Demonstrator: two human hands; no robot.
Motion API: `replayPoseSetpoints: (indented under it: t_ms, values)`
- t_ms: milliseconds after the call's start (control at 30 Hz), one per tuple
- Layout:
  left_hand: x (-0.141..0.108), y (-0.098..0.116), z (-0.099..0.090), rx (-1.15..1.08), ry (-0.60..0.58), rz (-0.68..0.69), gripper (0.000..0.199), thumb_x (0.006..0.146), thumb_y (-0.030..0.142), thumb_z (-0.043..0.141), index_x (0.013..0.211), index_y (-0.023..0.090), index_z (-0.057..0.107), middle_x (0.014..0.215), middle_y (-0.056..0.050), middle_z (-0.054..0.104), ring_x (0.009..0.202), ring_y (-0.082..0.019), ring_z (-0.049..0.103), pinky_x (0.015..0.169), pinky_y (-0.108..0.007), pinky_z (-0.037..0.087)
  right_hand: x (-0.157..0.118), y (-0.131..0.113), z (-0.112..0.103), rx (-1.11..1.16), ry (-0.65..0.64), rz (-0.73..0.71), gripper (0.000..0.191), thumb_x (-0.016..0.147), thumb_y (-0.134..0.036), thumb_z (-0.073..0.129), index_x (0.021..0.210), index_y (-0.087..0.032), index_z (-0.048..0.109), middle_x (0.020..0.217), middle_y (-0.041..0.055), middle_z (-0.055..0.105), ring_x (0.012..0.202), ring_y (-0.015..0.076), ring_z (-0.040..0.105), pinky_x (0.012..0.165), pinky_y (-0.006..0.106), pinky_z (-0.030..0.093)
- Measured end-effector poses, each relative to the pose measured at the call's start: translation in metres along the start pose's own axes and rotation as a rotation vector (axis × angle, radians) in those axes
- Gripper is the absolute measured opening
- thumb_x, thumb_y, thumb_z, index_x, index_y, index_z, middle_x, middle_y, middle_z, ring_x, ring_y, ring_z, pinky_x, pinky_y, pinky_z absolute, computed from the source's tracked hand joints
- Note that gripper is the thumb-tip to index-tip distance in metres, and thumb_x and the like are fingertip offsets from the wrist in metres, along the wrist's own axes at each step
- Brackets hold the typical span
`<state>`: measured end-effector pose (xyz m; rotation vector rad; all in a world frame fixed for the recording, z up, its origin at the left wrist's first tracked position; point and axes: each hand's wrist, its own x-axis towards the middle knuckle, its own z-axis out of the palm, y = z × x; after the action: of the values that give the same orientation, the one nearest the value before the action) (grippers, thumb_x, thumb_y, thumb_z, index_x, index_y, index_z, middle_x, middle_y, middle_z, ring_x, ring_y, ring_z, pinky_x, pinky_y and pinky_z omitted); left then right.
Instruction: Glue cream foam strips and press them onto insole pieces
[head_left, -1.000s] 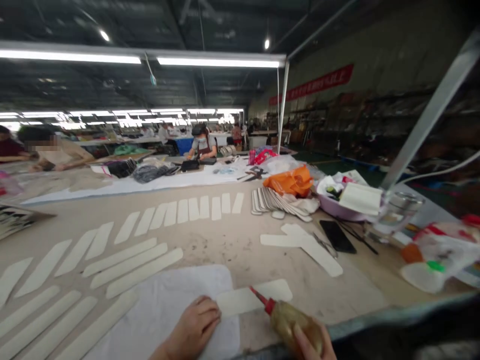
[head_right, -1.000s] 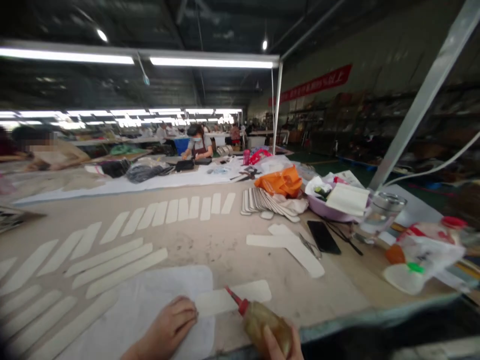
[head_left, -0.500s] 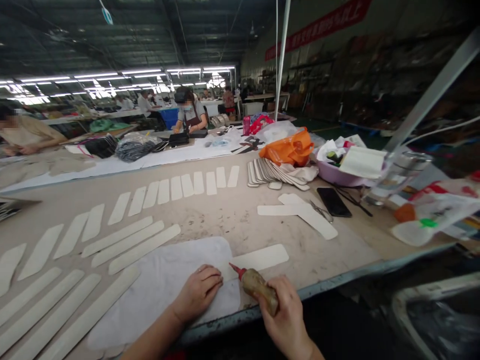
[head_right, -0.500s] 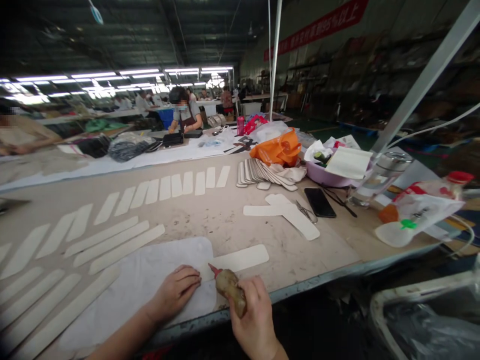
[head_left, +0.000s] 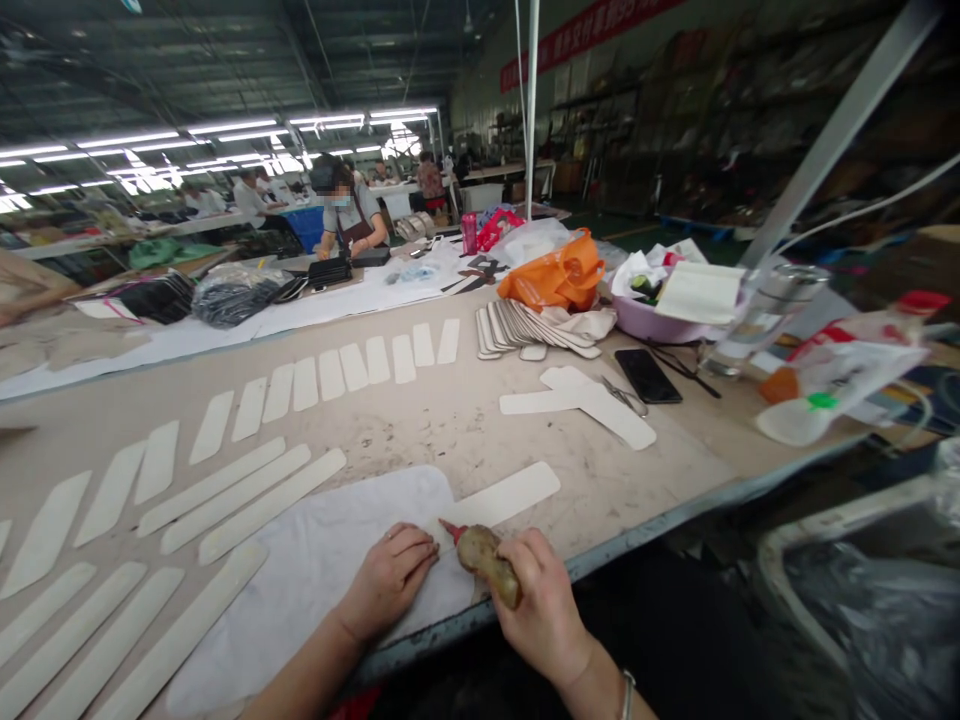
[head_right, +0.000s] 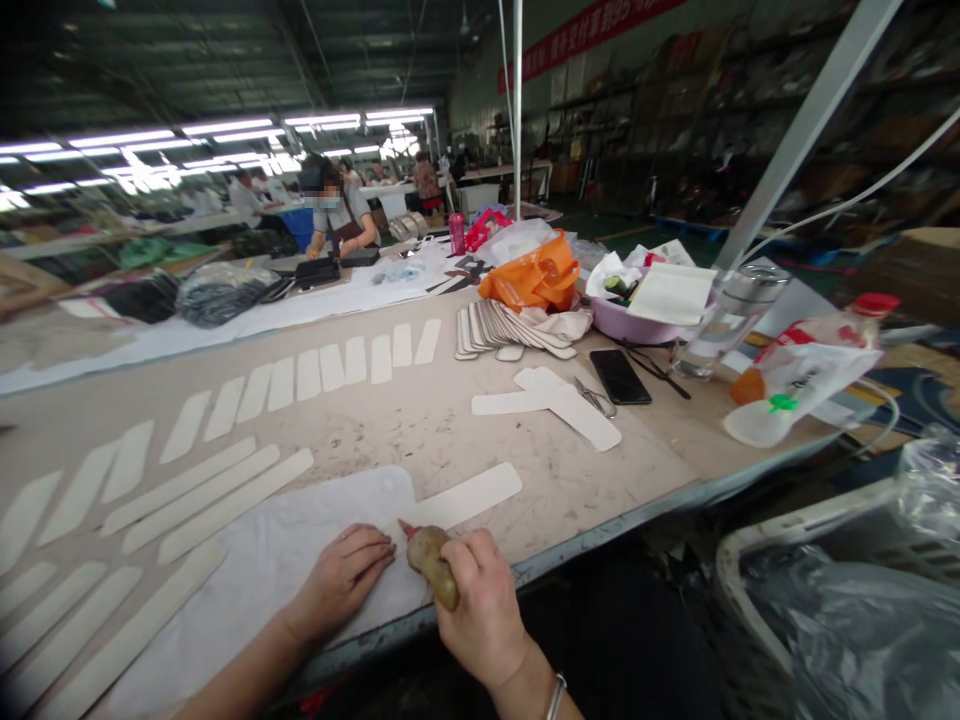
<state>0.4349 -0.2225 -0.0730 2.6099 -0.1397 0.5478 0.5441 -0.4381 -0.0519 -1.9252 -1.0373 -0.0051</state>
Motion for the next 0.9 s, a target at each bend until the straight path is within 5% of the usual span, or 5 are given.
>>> replayPoseSetpoints:
  t_ms: [533,767,900]
  values:
    - [-0.001,-0.009,0.003,0.096,0.040,0.102,0.017,0.084,0.015,0.055,0.096,0.018,0.066,0.091,-0.007,0.065,0.088,-0.017,0.061,0.078,-0.032,0.054,-0.002,0.049,-0.054,-0.297,0.349,0.129,0.015,0.080,-0.018,0.055,0.094,-0.019,0.052,0.084,0.0058,0.050,0.080,0.0202,0.050,0.071,0.036,0.048]
    - [0.001,-0.007,0.004,0.062,0.055,0.087,0.018,0.082,0.013,0.057,0.096,0.018,0.066,0.090,-0.007,0.064,0.087,-0.017,0.060,0.078,-0.032,0.053,-0.002,0.057,-0.062,-0.428,0.437,0.141,0.020,0.078,-0.018,0.058,0.097,-0.020,0.052,0.086,0.0061,0.051,0.085,0.0220,0.051,0.077,0.038,0.048]
    - [0.001,-0.005,0.003,0.028,0.038,0.049,0.017,0.083,0.013,0.055,0.096,0.018,0.065,0.091,-0.007,0.064,0.087,-0.016,0.060,0.078,-0.032,0.053,-0.002,0.050,-0.057,-0.276,0.473,0.117,0.020,0.077,-0.021,0.060,0.095,-0.021,0.050,0.084,0.0048,0.051,0.081,0.0205,0.051,0.073,0.037,0.047]
